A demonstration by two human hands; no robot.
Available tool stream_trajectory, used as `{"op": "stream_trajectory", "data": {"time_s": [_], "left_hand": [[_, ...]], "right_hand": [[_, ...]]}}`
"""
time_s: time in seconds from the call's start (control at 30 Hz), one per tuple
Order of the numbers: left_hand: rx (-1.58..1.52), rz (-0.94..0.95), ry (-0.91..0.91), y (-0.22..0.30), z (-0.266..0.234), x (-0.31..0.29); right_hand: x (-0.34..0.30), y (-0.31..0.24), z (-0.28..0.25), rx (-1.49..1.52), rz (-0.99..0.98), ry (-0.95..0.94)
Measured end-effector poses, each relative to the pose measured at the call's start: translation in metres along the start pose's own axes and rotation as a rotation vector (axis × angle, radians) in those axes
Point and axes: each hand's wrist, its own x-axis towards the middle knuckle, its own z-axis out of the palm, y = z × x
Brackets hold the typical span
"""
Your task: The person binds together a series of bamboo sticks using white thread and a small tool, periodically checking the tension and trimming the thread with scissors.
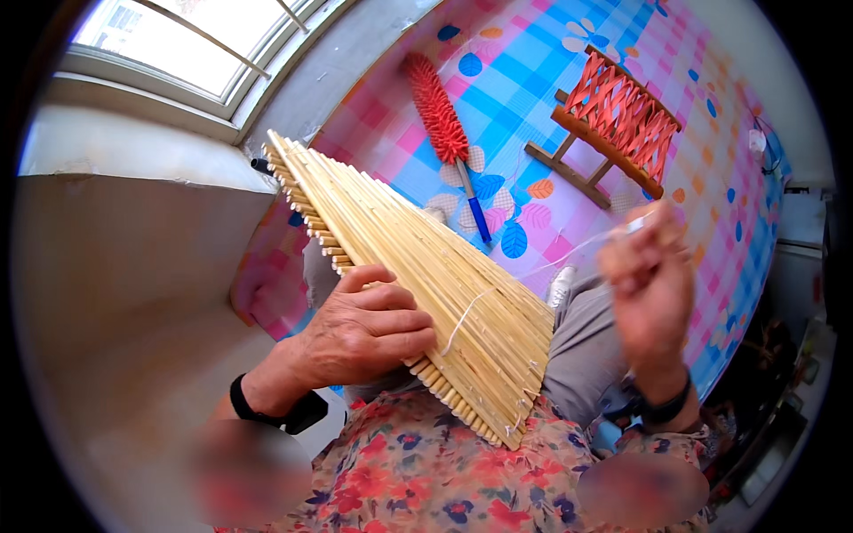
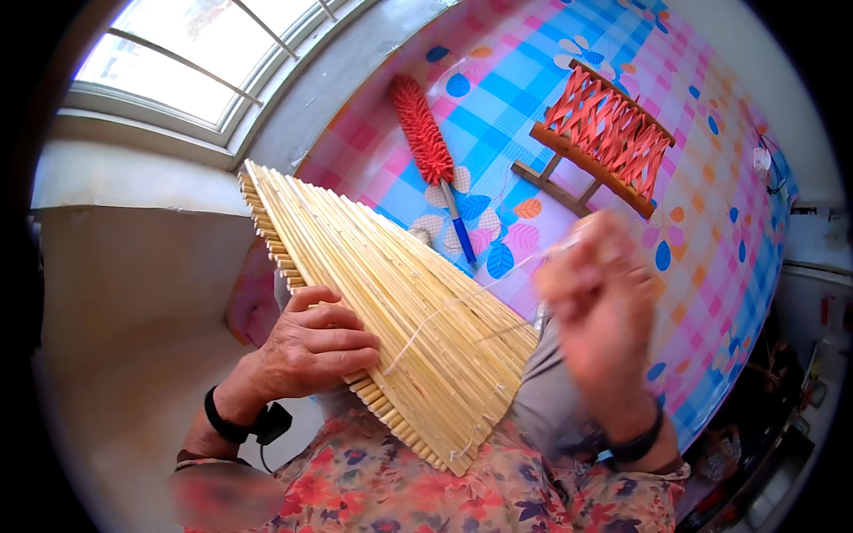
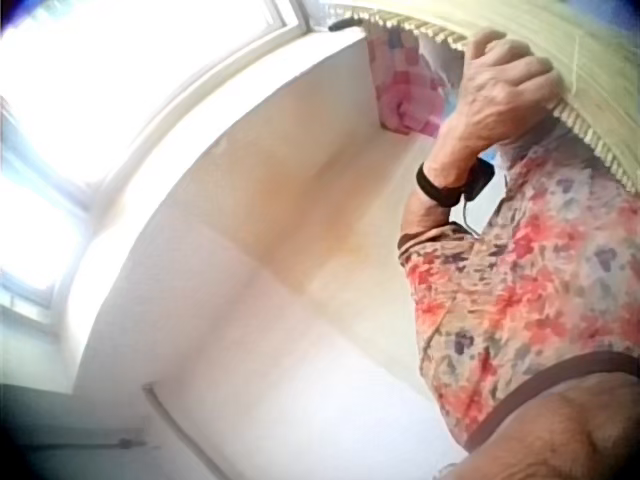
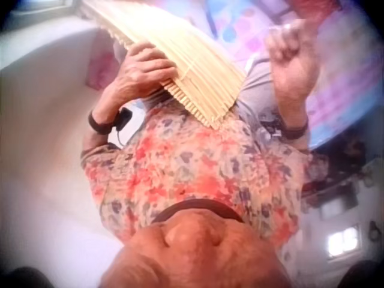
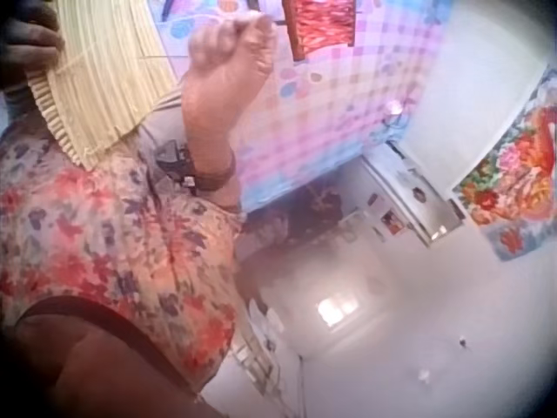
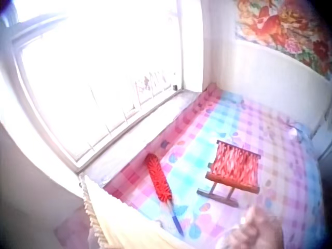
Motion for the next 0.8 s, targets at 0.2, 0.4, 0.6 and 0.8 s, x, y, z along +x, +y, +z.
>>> {"op": "stream_trajectory", "data": {"time_s": [0.2,0.4,0.6,0.8], "left_hand": [[0.052,0.038,0.057,-0.003,-0.004,0.004],[0.139,-0.03,0.093,0.002,-0.004,0.0],[0.069,-0.077,0.138,0.025,-0.023,-0.014],[-0.352,0.06,0.232,0.071,-0.014,0.026]], "right_hand": [[-0.021,0.003,0.02,-0.507,-0.157,0.069],[-0.04,-0.019,0.012,-1.038,-0.366,0.102],[-0.083,-0.039,0.029,-1.2,-0.277,0.095],[-0.088,0.001,0.062,-1.544,-0.332,-0.29]]}}
